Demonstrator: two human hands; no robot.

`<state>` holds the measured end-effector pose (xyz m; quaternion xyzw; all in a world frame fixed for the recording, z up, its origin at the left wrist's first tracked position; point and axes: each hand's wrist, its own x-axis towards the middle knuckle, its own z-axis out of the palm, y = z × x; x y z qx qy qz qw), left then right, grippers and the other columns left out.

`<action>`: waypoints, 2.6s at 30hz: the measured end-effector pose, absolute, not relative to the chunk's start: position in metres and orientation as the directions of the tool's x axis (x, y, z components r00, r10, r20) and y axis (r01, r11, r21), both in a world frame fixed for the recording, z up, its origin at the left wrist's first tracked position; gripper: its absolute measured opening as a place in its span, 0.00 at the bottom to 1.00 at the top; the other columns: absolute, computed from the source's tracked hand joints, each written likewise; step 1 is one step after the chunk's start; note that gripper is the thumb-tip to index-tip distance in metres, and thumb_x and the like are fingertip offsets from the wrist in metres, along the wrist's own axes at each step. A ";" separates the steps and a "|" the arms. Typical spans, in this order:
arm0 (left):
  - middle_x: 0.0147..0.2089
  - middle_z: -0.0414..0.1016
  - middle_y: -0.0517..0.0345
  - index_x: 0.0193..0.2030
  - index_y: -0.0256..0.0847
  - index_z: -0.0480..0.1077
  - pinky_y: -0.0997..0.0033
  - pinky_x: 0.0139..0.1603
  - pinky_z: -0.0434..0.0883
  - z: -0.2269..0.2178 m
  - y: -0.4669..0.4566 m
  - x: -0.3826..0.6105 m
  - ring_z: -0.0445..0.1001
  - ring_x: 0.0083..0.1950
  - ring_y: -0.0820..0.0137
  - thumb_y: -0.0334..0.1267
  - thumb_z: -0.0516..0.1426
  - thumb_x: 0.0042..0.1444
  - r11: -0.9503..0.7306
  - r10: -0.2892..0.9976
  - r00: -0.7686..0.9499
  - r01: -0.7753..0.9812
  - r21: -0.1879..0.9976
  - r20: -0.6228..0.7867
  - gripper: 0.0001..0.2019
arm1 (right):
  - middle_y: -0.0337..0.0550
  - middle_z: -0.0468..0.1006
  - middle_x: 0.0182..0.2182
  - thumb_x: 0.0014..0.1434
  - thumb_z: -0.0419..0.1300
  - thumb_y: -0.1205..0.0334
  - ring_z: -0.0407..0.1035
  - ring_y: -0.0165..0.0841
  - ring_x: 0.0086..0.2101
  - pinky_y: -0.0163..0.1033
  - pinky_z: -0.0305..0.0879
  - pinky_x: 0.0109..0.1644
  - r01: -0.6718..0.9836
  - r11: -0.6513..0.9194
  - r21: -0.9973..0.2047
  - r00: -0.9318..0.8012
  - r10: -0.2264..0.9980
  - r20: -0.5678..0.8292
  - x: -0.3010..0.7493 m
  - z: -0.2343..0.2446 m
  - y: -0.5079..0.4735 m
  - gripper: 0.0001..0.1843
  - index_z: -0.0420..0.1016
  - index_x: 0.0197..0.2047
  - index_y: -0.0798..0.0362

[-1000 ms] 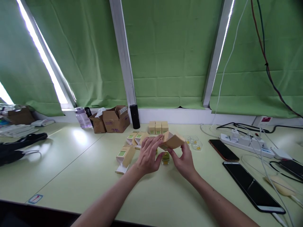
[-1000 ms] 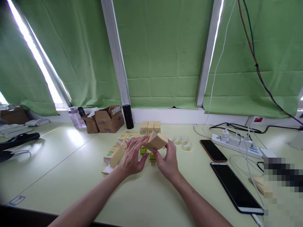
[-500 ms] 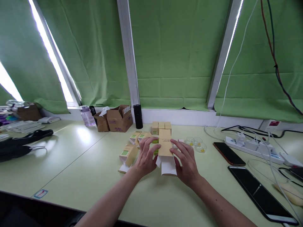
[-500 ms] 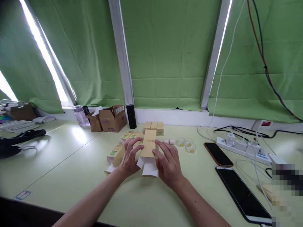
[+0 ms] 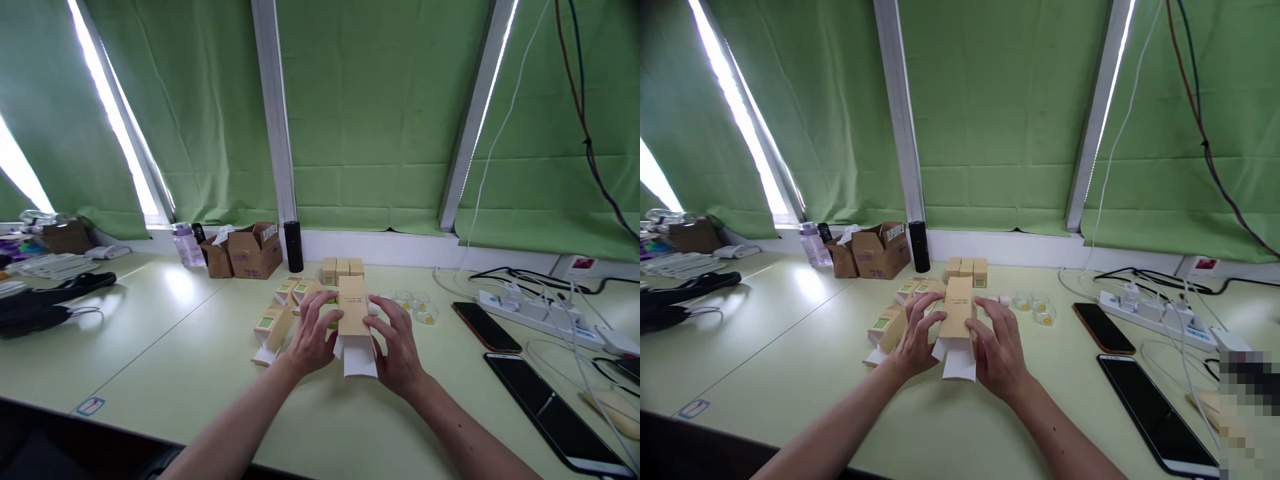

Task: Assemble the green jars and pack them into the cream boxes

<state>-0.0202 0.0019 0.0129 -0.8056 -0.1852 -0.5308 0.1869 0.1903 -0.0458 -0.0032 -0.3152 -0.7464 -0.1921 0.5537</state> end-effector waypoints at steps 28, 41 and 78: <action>0.50 0.82 0.49 0.65 0.47 0.54 0.68 0.47 0.75 0.005 0.007 -0.004 0.81 0.50 0.63 0.53 0.62 0.67 -0.515 0.781 0.188 -0.348 0.784 0.596 0.28 | 0.55 0.60 0.67 0.65 0.57 0.72 0.61 0.53 0.67 0.70 0.66 0.66 0.551 0.787 -0.277 -0.173 0.432 0.885 0.190 -0.001 -0.050 0.36 0.58 0.72 0.39; 0.44 0.83 0.51 0.59 0.45 0.54 0.72 0.37 0.72 0.003 0.007 -0.003 0.81 0.39 0.67 0.56 0.56 0.70 -0.530 0.756 0.277 -0.272 0.803 0.593 0.23 | 0.51 0.54 0.68 0.70 0.48 0.72 0.60 0.47 0.68 0.56 0.74 0.63 0.416 0.751 -0.513 -0.187 0.623 0.759 0.187 -0.004 -0.048 0.28 0.69 0.67 0.38; 0.59 0.62 0.48 0.55 0.44 0.75 0.67 0.48 0.79 -0.002 0.002 -0.001 0.77 0.46 0.70 0.38 0.60 0.67 -0.730 0.663 0.250 0.007 0.684 0.705 0.11 | 0.50 0.60 0.64 0.70 0.62 0.52 0.77 0.34 0.44 0.48 0.78 0.54 0.126 0.600 -0.790 0.005 0.796 0.605 0.186 -0.005 -0.044 0.19 0.75 0.63 0.39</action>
